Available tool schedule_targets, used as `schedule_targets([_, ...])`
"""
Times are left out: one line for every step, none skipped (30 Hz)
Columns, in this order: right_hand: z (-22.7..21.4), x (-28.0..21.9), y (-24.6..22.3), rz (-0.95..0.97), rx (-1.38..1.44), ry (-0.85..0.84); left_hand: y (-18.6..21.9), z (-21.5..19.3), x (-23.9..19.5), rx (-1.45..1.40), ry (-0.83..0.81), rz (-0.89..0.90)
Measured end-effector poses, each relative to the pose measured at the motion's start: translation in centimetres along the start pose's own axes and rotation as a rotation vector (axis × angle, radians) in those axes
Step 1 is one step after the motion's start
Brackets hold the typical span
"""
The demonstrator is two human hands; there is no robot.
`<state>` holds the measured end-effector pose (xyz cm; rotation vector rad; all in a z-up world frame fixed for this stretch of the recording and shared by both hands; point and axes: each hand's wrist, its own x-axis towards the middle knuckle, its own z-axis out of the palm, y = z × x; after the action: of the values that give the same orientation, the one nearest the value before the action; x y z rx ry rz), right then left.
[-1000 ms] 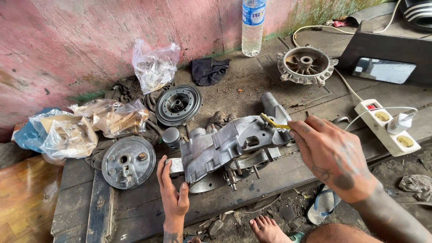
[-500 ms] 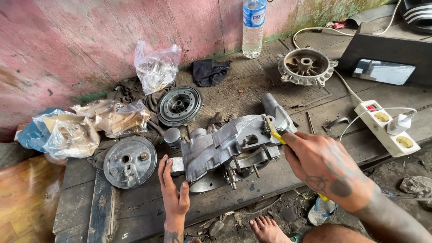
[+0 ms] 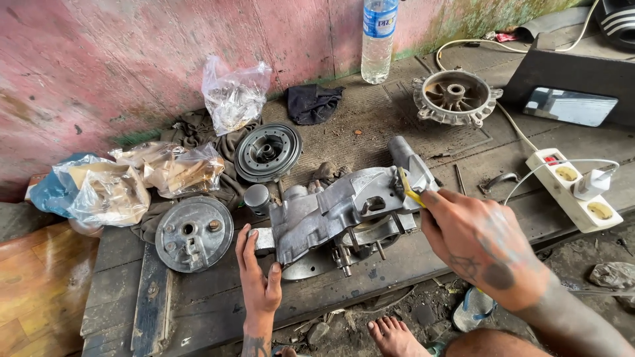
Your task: The person uses a yellow-handled brush to scrub the interior and exterior surfaces of a disassembled mechanical housing. They rotate the part to access different areas while other components and tools rest on the workbench.
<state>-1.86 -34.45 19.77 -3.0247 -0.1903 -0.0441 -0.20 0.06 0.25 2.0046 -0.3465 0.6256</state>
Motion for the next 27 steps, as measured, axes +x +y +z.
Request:
schedule_targets([0.6, 0.4, 0.3, 0.001, -0.002, 0.0, -0.1, 0.1, 0.0, -0.002, 0.0, 0.0])
schedule_targets([1.1, 0.8, 0.5, -0.041, 0.056, 0.062, -0.1, 0.2, 0.0, -0.003, 0.002, -0.002])
schedule_targets([1.6, 1.2, 0.7, -0.083, 0.117, 0.124, -0.1, 0.1, 0.1, -0.001, 0.002, -0.004])
schedule_targets([0.9, 0.7, 0.4, -0.083, 0.118, 0.125, -0.1, 0.0, 0.1, -0.001, 0.002, -0.003])
schedule_targets([0.3, 0.1, 0.1, -0.053, 0.056, 0.056, 0.1, 0.1, 0.0, -0.008, -0.001, -0.002])
schedule_targets([-0.4, -0.5, -0.1, -0.022, -0.005, -0.011, 0.3, 0.1, -0.1, -0.015, -0.004, -0.002])
schedule_targets([0.0, 0.2, -0.2, -0.02, -0.007, -0.014, 0.1, 0.1, -0.2, -0.017, -0.006, -0.004])
schedule_targets([0.4, 0.8, -0.2, 0.001, -0.001, 0.0, 0.0, 0.1, -0.3, -0.017, -0.003, -0.004])
schedule_targets([0.8, 1.6, -0.3, 0.019, 0.005, 0.022, -0.2, 0.1, -0.1, -0.014, 0.004, 0.003])
schedule_targets([0.3, 1.0, -0.2, 0.02, 0.004, 0.029, -0.3, 0.1, -0.1, -0.016, 0.006, 0.009])
schedule_targets([-0.2, 0.5, -0.2, -0.004, 0.013, 0.002, -0.3, 0.1, -0.2, -0.016, 0.001, -0.001])
schedule_targets([-0.6, 0.0, -0.2, -0.029, 0.021, -0.024, -0.4, 0.1, -0.2, -0.017, -0.004, -0.011])
schedule_targets([-0.2, 0.3, -0.3, -0.028, 0.02, -0.032, -0.2, 0.0, -0.3, -0.018, -0.007, -0.018])
schedule_targets([0.1, 0.5, -0.4, -0.013, 0.025, -0.002, 0.0, -0.1, -0.4, -0.013, -0.008, -0.018])
schedule_targets([0.4, 0.9, -0.4, 0.003, 0.026, 0.037, 0.1, 0.1, -0.1, -0.012, -0.006, -0.009])
schedule_targets([0.2, 0.4, -0.3, 0.005, 0.022, 0.038, -0.1, 0.3, -0.3, -0.017, -0.005, -0.008])
schedule_targets([0.0, 0.2, -0.4, -0.03, 0.045, 0.005, -0.3, 0.2, -0.3, -0.014, -0.001, -0.024])
schedule_targets([-0.2, 0.0, -0.5, -0.065, 0.069, -0.028, -0.6, 0.2, -0.2, -0.012, 0.004, -0.04])
schedule_targets([-0.1, 0.2, -0.5, -0.065, 0.073, -0.029, -0.4, 0.2, -0.2, -0.008, 0.001, -0.041])
schedule_targets([0.0, 0.4, -0.5, -0.051, 0.074, -0.01, -0.3, 0.2, -0.1, 0.003, 0.006, -0.03])
schedule_targets([0.1, 0.5, -0.4, -0.032, 0.074, 0.008, -0.2, 0.3, 0.0, 0.01, 0.01, -0.018])
schedule_targets([0.3, 0.6, -0.3, -0.028, 0.076, 0.007, -0.1, 0.1, -0.3, 0.009, 0.005, -0.018])
schedule_targets([0.4, 0.9, -0.3, -0.049, 0.087, 0.028, 0.0, 0.0, -0.3, 0.006, -0.006, -0.018])
schedule_targets([0.6, 1.3, -0.2, -0.07, 0.098, 0.049, 0.0, -0.1, -0.3, 0.003, -0.017, -0.019])
schedule_targets([0.2, 1.2, -0.1, -0.073, 0.099, 0.056, 0.3, -0.3, 0.0, 0.006, -0.013, -0.013])
schedule_targets([-0.1, 1.2, 0.0, -0.035, 0.062, 0.015, 0.4, -0.4, 0.2, 0.069, -0.02, -0.011])
schedule_targets([-0.2, 0.9, -0.1, 0.008, 0.029, -0.038, 0.7, -0.8, -0.1, 0.133, -0.036, -0.018])
